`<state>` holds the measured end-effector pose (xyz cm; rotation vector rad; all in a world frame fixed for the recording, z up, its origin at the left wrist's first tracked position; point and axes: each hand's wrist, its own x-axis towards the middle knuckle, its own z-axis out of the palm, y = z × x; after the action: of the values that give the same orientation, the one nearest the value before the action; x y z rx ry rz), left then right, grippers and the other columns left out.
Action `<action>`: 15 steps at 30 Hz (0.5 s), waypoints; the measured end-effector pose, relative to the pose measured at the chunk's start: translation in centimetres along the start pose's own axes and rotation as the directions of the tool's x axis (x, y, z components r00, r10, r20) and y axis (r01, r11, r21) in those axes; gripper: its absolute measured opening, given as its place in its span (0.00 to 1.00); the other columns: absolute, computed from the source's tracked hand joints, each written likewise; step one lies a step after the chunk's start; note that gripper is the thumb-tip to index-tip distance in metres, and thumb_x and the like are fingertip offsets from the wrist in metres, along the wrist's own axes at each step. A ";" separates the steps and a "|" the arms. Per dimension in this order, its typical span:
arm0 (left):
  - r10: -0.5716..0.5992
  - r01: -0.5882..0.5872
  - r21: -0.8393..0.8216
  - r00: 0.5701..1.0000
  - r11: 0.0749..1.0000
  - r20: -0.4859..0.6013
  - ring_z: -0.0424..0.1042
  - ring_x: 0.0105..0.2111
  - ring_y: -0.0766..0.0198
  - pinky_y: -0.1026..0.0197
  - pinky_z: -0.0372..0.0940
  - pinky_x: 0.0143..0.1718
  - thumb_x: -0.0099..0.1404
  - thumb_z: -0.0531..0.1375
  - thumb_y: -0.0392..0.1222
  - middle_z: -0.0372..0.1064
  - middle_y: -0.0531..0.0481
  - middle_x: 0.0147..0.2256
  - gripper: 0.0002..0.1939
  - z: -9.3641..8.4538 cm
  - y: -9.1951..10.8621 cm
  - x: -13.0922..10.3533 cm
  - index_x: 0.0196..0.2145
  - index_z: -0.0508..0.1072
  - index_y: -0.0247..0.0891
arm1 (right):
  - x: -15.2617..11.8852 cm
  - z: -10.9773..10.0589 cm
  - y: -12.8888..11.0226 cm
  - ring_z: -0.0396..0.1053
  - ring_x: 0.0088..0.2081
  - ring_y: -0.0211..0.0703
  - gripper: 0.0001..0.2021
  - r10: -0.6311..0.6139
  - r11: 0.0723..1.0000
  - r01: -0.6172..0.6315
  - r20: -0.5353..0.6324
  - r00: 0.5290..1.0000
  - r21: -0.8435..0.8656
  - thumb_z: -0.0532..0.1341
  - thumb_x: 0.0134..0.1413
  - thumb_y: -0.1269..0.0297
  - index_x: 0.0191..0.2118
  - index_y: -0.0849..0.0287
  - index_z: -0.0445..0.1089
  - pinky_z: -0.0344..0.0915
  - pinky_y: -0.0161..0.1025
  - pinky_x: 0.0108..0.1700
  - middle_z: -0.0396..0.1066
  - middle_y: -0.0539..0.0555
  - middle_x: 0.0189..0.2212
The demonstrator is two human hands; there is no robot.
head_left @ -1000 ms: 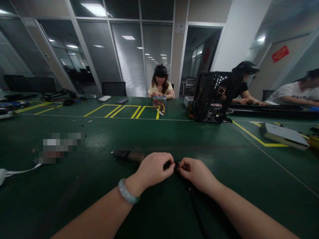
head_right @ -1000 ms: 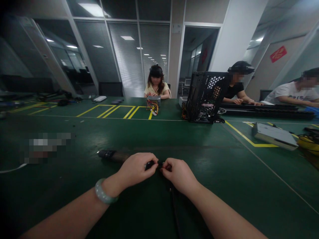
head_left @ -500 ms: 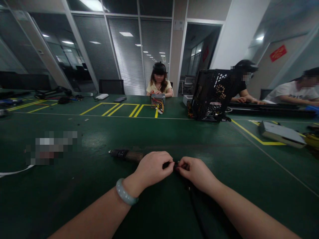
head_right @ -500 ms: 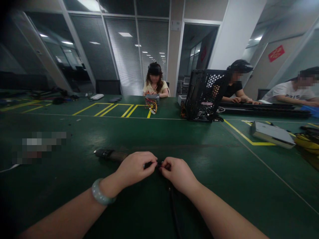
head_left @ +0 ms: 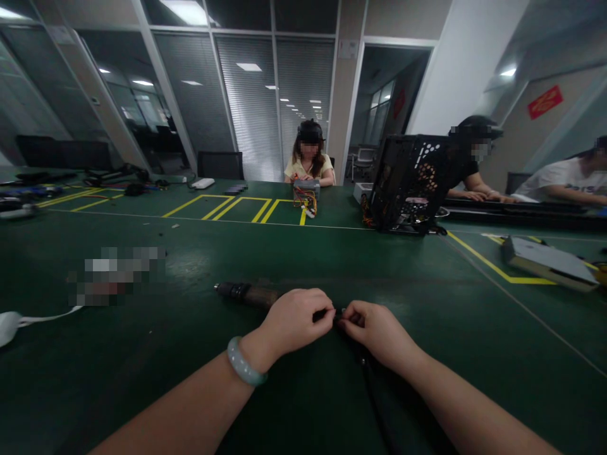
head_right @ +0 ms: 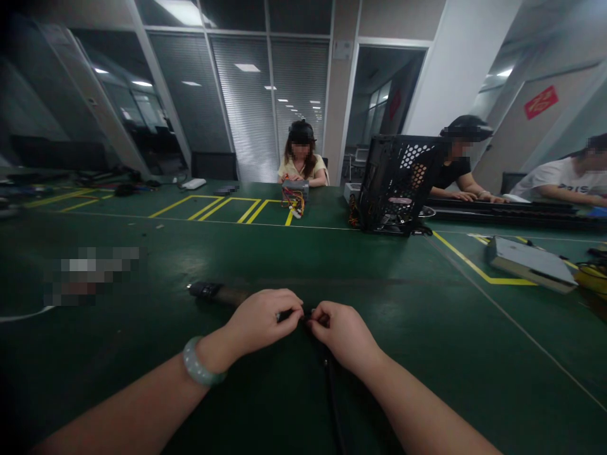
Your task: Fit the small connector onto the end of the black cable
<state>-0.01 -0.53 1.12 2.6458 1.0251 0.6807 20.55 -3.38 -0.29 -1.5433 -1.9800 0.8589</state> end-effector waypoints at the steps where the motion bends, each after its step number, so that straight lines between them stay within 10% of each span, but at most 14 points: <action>1: -0.006 0.006 0.002 1.000 1.000 -0.006 0.70 0.35 0.63 0.59 0.63 0.41 0.66 0.54 0.41 0.72 0.52 0.36 0.08 0.0 0.0 0.0 0.36 0.73 0.41 | 0.0 0.0 0.0 0.71 0.29 0.38 0.05 0.005 1.000 -0.005 0.008 1.000 0.002 0.60 0.55 0.63 0.32 0.57 0.71 0.59 0.32 0.29 0.74 0.49 0.27; 15: -0.022 0.023 0.038 1.000 0.999 -0.003 0.70 0.35 0.62 0.58 0.63 0.39 0.63 0.57 0.42 0.72 0.53 0.33 0.05 -0.4 0.2 0.0 0.34 0.72 0.40 | 0.2 0.2 0.3 0.70 0.29 0.38 0.05 0.016 1.000 -0.017 0.025 1.000 0.012 0.59 0.55 0.62 0.33 0.56 0.71 0.59 0.32 0.30 0.73 0.48 0.28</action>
<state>-0.07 -0.68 1.56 2.6624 1.0777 0.6667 20.56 -3.21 -0.62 -1.5511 -1.9786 0.9000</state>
